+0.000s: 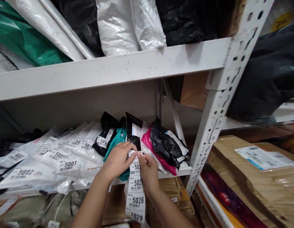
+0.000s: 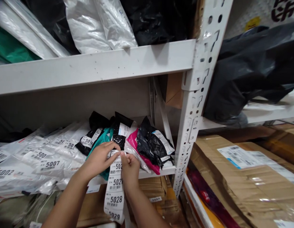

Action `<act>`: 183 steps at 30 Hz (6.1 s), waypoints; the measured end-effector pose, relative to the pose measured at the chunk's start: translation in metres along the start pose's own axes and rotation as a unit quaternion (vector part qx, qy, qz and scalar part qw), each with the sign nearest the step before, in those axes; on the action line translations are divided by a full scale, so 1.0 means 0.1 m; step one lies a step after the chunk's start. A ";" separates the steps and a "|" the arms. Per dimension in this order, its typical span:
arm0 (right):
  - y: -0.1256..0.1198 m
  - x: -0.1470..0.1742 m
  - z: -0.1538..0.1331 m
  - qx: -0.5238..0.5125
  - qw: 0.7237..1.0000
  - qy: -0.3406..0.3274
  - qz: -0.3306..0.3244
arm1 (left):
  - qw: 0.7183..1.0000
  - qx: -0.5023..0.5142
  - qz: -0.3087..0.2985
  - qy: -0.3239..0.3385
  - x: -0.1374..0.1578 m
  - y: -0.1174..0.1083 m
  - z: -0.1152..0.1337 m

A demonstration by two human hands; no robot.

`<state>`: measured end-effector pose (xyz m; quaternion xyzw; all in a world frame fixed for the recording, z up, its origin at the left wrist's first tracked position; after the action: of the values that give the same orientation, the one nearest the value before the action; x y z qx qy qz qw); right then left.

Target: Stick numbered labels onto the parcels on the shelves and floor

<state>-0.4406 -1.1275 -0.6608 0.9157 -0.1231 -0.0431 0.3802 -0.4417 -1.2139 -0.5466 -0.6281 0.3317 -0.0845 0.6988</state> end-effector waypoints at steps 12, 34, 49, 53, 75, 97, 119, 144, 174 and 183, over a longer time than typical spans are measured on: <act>-0.05 0.11 0.04 0.015 1.000 0.013 -0.014 | 0.995 -0.016 -0.008 -0.100 -0.12 0.07 -0.08; -0.22 0.24 -0.22 0.177 0.958 -0.093 -0.205 | 0.983 -0.115 -0.047 -0.132 -0.16 0.10 -0.06; -0.12 0.40 -0.37 0.382 0.876 -0.251 -0.158 | 0.982 -0.144 -0.108 -0.049 -0.27 0.12 0.13; -0.09 0.46 -0.32 0.374 0.878 -0.247 -0.167 | 0.976 -0.180 -0.107 -0.058 -0.25 0.14 0.14; -0.40 0.15 -0.42 0.048 0.984 -0.151 -0.081 | 0.992 -0.123 -0.009 0.022 -0.25 0.05 0.32; -0.20 -0.05 -0.16 -0.050 0.998 0.049 0.000 | 0.980 -0.177 -0.083 -0.034 -0.33 0.21 0.30; -0.32 -0.07 -0.13 0.084 0.993 -0.075 -0.029 | 0.962 -0.049 -0.267 0.046 -0.46 0.21 0.13; -0.08 0.05 -0.05 -0.098 0.992 0.013 -0.081 | 0.900 0.184 -0.389 -0.077 -0.54 0.44 -0.06; -0.32 0.22 0.15 -0.018 0.997 0.069 -0.002 | 0.966 -0.195 -0.162 -0.050 -0.46 0.25 0.14; -0.27 0.35 -0.01 0.019 0.997 0.025 -0.077 | 0.954 -0.241 -0.144 -0.108 -0.43 0.23 0.20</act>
<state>-0.4018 -1.1175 -0.6782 0.9302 -0.0437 -0.0464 0.3615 -0.4703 -1.1703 -0.5528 -0.8241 0.1704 -0.0333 0.5392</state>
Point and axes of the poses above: each hand's wrist, its own x-axis away from the middle knuckle, its own y-axis out of the palm, z = x × y, the point moved 7 cm from there along -x, towards the middle knuckle, and after that the axes turned 15 degrees about -x, right-handed, at the moved point
